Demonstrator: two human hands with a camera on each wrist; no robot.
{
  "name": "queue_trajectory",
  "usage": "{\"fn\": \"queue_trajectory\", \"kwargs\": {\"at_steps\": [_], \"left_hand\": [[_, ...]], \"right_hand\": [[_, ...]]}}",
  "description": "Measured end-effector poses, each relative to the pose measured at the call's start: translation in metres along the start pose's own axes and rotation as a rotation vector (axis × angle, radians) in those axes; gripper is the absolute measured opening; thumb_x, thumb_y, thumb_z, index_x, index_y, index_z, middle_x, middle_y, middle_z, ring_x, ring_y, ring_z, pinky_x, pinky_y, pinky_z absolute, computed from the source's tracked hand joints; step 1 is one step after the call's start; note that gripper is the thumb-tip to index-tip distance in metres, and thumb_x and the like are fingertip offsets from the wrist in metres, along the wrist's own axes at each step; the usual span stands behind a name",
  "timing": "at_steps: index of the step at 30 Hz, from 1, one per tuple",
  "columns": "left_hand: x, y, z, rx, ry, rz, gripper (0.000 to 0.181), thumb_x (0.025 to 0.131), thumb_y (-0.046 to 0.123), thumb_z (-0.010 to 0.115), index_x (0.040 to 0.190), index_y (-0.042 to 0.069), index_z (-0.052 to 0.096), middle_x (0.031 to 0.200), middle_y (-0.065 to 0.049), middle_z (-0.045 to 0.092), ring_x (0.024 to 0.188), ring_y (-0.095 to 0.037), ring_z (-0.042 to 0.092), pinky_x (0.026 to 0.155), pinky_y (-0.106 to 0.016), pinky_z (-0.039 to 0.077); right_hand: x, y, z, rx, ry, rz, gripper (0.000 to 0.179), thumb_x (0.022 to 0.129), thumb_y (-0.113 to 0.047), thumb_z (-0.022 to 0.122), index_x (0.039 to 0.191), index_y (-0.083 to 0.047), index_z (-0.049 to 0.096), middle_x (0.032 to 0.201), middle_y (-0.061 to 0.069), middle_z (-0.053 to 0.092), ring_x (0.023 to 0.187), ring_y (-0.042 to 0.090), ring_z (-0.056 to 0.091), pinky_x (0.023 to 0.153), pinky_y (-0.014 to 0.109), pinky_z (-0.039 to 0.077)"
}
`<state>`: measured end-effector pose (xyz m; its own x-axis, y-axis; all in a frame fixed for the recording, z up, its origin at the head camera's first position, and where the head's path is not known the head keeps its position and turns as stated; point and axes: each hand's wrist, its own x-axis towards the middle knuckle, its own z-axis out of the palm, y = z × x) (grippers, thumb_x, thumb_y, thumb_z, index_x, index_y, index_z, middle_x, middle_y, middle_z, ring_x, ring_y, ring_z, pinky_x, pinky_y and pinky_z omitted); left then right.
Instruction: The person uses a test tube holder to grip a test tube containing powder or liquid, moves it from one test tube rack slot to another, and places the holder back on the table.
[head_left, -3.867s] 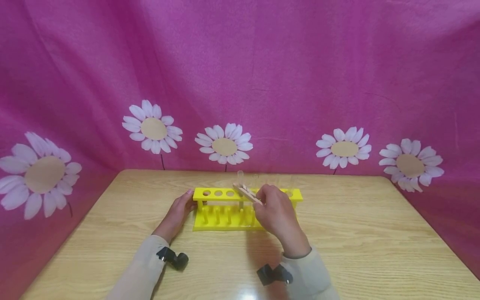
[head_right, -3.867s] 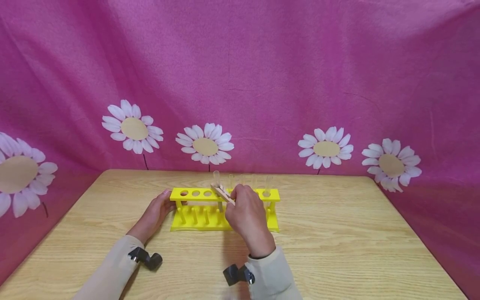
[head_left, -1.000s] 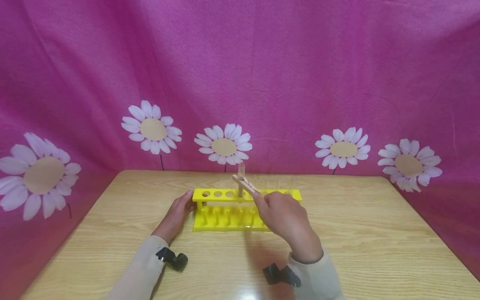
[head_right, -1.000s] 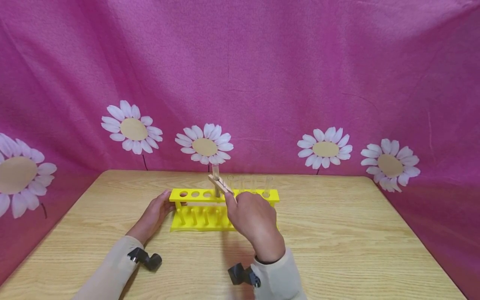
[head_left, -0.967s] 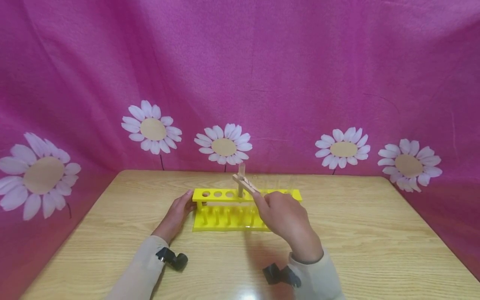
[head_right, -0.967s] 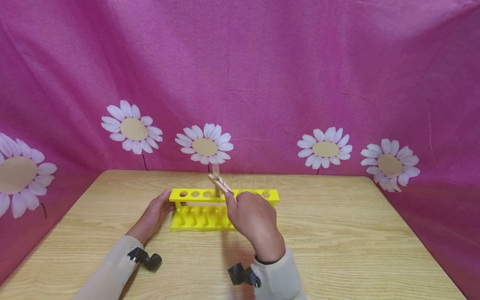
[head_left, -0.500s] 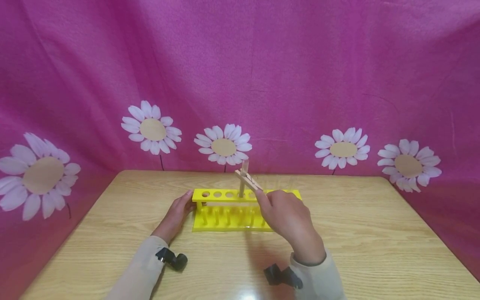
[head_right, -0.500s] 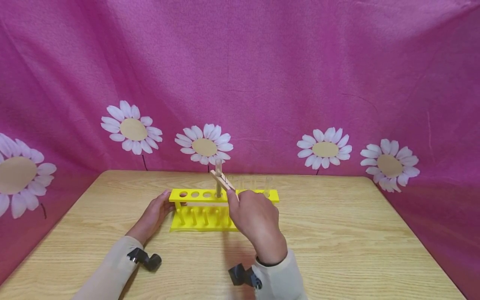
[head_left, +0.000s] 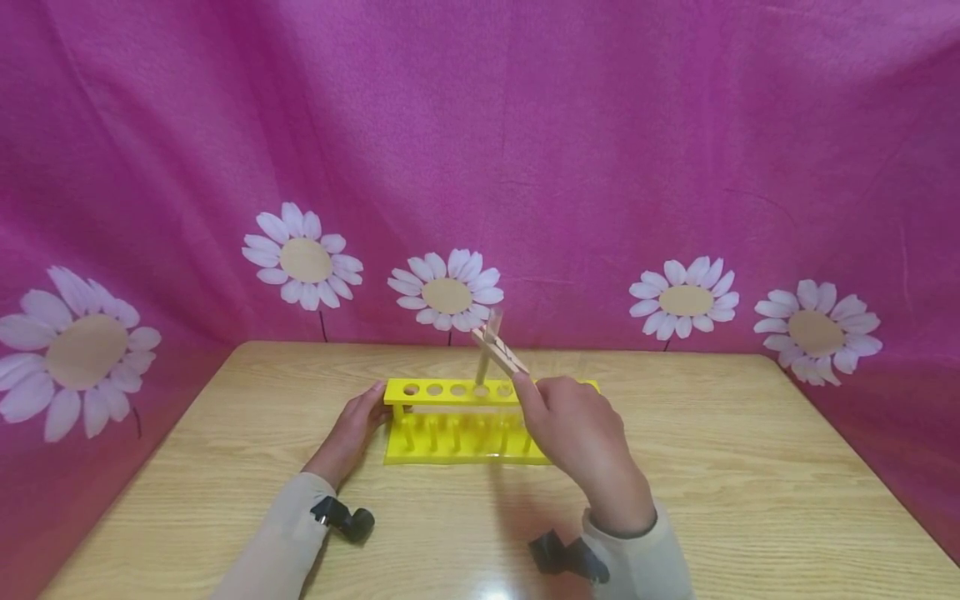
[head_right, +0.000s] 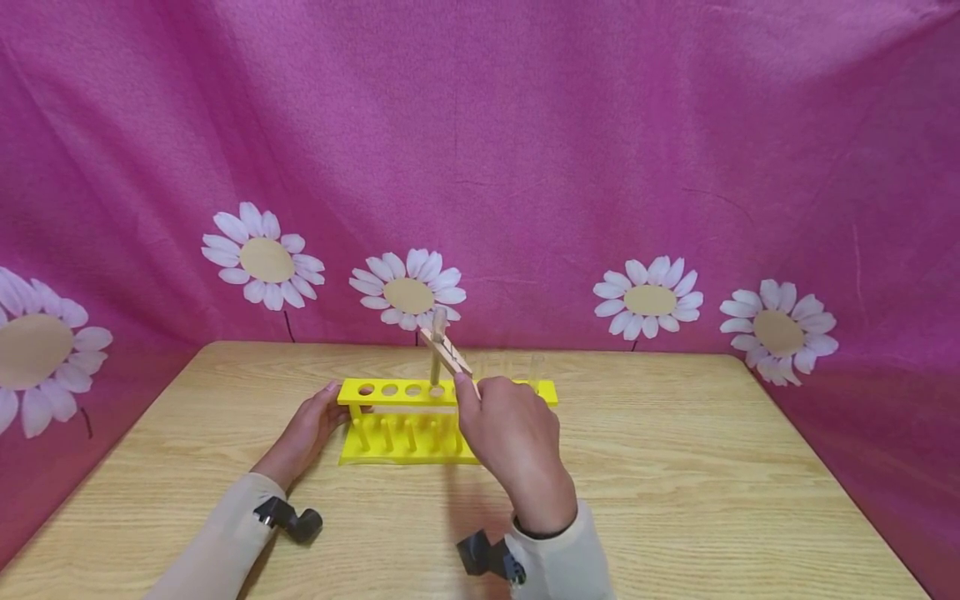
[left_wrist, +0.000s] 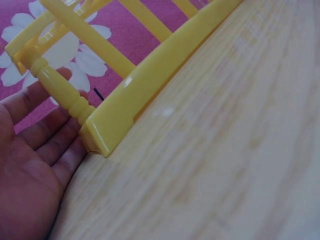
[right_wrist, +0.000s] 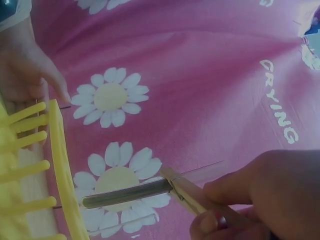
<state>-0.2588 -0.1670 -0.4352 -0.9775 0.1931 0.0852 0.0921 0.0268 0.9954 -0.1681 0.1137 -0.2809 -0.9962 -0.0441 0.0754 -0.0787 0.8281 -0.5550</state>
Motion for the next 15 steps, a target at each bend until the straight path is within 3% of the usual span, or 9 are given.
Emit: {"fn": "queue_trajectory", "kwargs": {"at_steps": [6, 15], "left_hand": [[0.0002, -0.0004, -0.0004, 0.001, -0.006, 0.000, 0.074, 0.098, 0.061, 0.031, 0.133, -0.001, 0.051, 0.133, -0.017, 0.054, 0.122, -0.027, 0.050, 0.112, -0.040, 0.032], [0.0002, -0.0009, -0.0006, 0.007, -0.001, -0.004, 0.073, 0.098, 0.060, 0.031, 0.133, -0.001, 0.051, 0.134, -0.017, 0.053, 0.125, -0.028, 0.049, 0.113, -0.040, 0.032]], "right_hand": [[-0.0014, -0.0045, 0.0027, 0.059, -0.026, -0.008, 0.047, 0.099, -0.041, 0.047, 0.064, -0.010, 0.052, 0.053, 0.003, 0.042, 0.047, 0.017, 0.038, 0.042, 0.025, 0.027], [-0.0006, -0.0070, 0.0079, 0.052, -0.043, -0.015, 0.048, 0.099, -0.042, 0.048, 0.063, -0.010, 0.052, 0.052, 0.002, 0.043, 0.047, 0.017, 0.039, 0.043, 0.026, 0.029]]}}
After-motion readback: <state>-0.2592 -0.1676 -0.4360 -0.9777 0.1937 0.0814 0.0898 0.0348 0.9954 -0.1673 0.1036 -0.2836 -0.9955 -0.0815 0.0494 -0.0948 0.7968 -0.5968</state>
